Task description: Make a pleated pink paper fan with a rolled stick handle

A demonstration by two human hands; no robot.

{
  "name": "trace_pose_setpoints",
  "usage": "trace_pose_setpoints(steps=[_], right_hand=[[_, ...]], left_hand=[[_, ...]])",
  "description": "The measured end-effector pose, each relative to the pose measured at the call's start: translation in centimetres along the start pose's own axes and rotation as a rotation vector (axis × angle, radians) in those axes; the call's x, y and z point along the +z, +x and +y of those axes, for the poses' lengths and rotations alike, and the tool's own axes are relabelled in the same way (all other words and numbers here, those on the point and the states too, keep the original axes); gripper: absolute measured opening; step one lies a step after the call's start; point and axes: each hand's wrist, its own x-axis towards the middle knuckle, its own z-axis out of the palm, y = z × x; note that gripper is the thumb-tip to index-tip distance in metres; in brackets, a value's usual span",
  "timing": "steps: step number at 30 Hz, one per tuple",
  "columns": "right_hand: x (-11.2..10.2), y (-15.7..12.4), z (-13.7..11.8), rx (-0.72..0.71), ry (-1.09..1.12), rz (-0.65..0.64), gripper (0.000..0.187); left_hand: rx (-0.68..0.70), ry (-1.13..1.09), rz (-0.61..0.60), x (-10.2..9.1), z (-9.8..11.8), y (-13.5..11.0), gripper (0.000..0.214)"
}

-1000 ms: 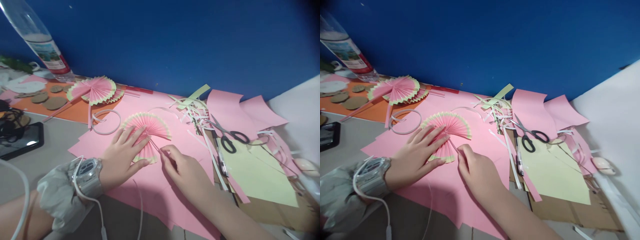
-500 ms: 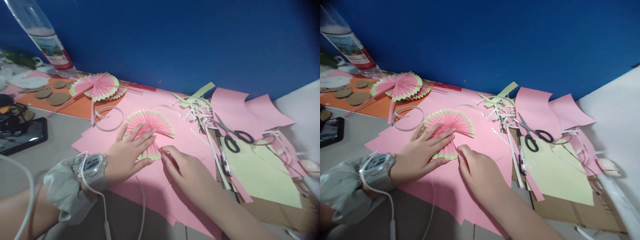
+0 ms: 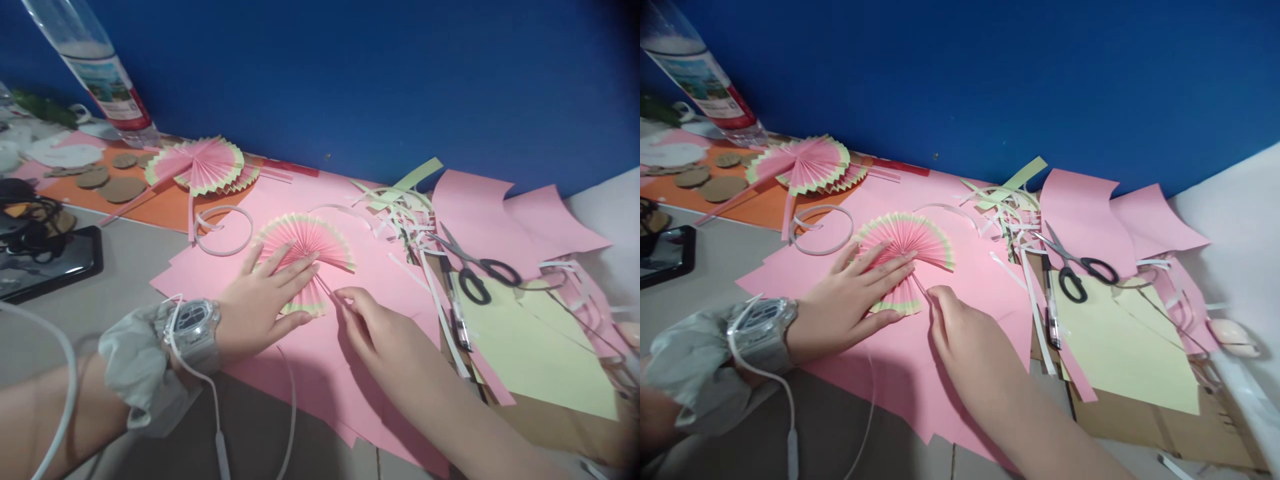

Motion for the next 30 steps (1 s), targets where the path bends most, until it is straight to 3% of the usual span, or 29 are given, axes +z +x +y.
trace_pose_setpoints(steps=[5, 14, 23, 30], right_hand=[[0.07, 0.22, 0.22, 0.002, 0.042, -0.036, 0.021], [0.76, 0.35, 0.14, -0.051, 0.055, -0.031, 0.024], [0.88, 0.36, 0.21, -0.095, 0.034, -0.031, 0.025], [0.79, 0.27, 0.27, -0.036, 0.103, -0.006, 0.024]], left_hand=[[-0.032, 0.017, -0.017, -0.06, 0.20, 0.05, 0.067], [-0.119, 0.055, 0.069, 0.13, 0.11, 0.09, 0.085], [-0.154, 0.085, 0.057, 0.10, 0.35, 0.17, 0.085], [-0.150, 0.116, 0.020, 0.06, 0.25, 0.17, 0.084]])
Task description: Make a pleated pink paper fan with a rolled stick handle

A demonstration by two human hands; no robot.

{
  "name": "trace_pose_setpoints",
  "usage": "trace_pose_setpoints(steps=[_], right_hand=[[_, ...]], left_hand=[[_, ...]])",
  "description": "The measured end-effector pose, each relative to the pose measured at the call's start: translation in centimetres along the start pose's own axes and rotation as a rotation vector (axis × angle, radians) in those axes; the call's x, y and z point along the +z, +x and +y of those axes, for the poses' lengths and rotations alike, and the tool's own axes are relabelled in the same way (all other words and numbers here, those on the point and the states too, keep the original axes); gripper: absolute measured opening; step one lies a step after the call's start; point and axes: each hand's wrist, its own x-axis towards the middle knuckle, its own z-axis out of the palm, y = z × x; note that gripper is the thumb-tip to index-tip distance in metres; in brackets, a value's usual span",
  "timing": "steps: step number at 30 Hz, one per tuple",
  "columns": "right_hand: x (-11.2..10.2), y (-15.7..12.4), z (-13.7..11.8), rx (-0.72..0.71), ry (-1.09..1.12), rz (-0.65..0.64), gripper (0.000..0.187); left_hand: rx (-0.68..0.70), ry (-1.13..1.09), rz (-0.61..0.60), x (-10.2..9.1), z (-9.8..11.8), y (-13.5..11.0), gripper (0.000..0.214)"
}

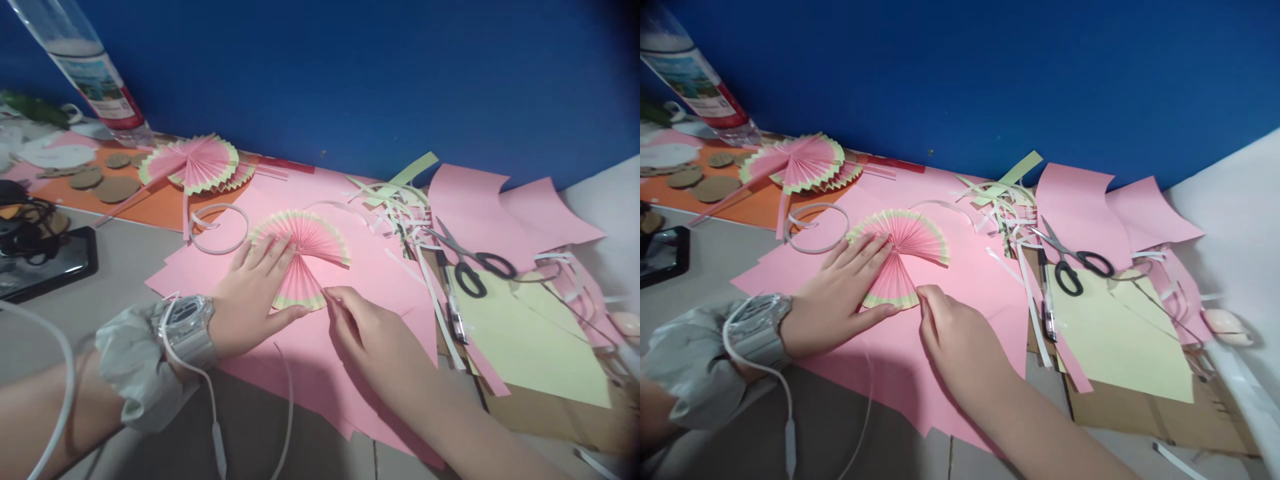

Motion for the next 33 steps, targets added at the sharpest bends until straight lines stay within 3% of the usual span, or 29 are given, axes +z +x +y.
trace_pose_setpoints(steps=[6, 33], right_hand=[[-0.36, -0.11, 0.38, 0.056, 0.067, 0.022, 0.022], [0.31, 0.04, 0.55, -0.001, -0.005, 0.025, 0.023]], left_hand=[[0.012, 0.025, -0.004, 0.08, -0.07, 0.10, 0.083], [0.011, 0.004, -0.023, -0.25, -0.01, -0.03, 0.074]])
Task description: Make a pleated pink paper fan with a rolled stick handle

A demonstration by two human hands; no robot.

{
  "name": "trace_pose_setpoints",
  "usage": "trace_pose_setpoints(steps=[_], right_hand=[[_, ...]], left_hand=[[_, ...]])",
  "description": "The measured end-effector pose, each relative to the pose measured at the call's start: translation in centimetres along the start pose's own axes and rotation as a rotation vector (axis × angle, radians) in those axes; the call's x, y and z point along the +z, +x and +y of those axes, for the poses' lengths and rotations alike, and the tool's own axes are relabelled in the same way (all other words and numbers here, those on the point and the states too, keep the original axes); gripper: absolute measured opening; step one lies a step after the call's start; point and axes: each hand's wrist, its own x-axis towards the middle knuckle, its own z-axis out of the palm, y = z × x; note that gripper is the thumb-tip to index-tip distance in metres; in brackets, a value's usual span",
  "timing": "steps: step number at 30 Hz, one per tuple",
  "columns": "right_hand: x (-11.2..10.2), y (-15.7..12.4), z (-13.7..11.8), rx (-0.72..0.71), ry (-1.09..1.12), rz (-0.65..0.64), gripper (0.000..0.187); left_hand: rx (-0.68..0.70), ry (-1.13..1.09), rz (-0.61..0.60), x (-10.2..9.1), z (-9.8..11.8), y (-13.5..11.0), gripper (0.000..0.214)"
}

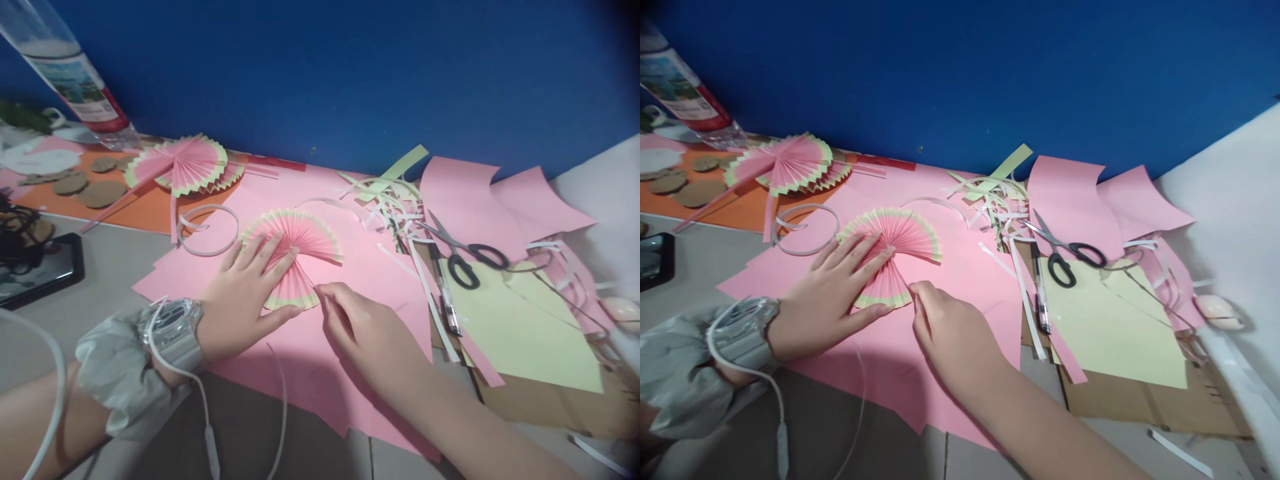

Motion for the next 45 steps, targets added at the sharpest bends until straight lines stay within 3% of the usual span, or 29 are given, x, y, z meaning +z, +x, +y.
trace_pose_setpoints(steps=[19, 29, 38, 45], right_hand=[[0.3, 0.0, 0.0, -0.080, -0.114, -0.039, 0.022], [0.8, -0.5, 0.2, -0.185, -0.338, -0.006, 0.031], [1.0, -0.6, 0.6, -0.217, -0.371, 0.013, 0.036], [0.9, -0.5, 0.2, -0.189, -0.318, 0.011, 0.028]], left_hand=[[0.001, -0.038, 0.031, -0.2, 0.2, 0.0, 0.070], [0.005, -0.035, 0.037, -0.1, 0.2, 0.0, 0.069], [0.004, -0.029, 0.038, -0.1, 0.1, -0.1, 0.069], [0.001, -0.024, 0.039, -0.2, 0.3, -0.1, 0.070]])
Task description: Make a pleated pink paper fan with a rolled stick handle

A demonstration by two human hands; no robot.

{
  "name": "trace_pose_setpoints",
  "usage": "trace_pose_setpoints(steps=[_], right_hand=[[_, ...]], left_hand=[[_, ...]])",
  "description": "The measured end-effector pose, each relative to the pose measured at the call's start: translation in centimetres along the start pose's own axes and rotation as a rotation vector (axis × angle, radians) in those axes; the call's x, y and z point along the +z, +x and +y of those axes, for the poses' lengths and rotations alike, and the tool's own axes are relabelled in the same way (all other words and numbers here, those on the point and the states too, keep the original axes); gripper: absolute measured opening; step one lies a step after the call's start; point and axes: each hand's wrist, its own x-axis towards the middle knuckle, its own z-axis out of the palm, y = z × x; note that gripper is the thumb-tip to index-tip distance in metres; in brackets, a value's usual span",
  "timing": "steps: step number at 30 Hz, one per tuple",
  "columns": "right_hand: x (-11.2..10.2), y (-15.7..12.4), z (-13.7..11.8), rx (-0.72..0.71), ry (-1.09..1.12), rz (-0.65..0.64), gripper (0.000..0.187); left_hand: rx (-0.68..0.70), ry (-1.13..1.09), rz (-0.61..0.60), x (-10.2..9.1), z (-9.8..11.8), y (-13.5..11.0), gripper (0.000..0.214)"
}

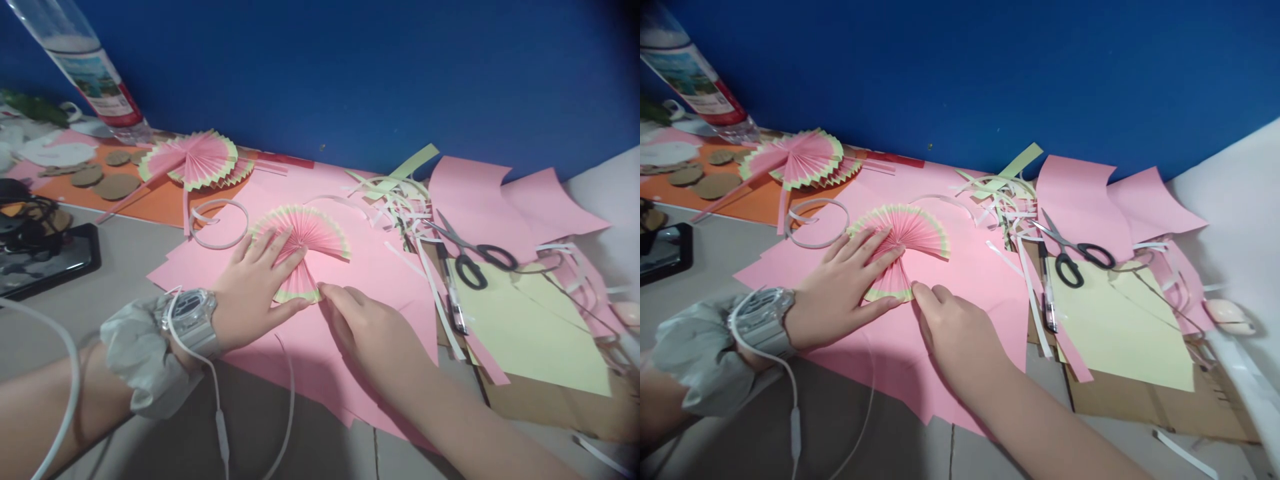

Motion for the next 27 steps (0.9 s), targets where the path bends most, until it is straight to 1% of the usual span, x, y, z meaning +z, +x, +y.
trace_pose_setpoints(steps=[5, 17, 23, 27], right_hand=[[-0.21, 0.25, -0.06, 0.028, 0.044, -0.012, 0.026], [-0.36, 0.47, -0.26, 0.057, 0.116, -0.008, 0.021], [-0.33, 0.53, -0.27, 0.081, 0.114, -0.017, 0.019], [-0.59, 0.61, -0.31, 0.041, 0.096, -0.034, 0.018]], left_hand=[[-0.009, -0.006, -0.009, 0.02, 0.00, 0.07, 0.070], [0.039, 0.012, 0.003, 0.06, 0.06, 0.00, 0.068], [0.045, 0.009, 0.003, 0.04, -0.02, -0.01, 0.068], [0.037, 0.011, 0.003, 0.01, 0.05, -0.02, 0.065]])
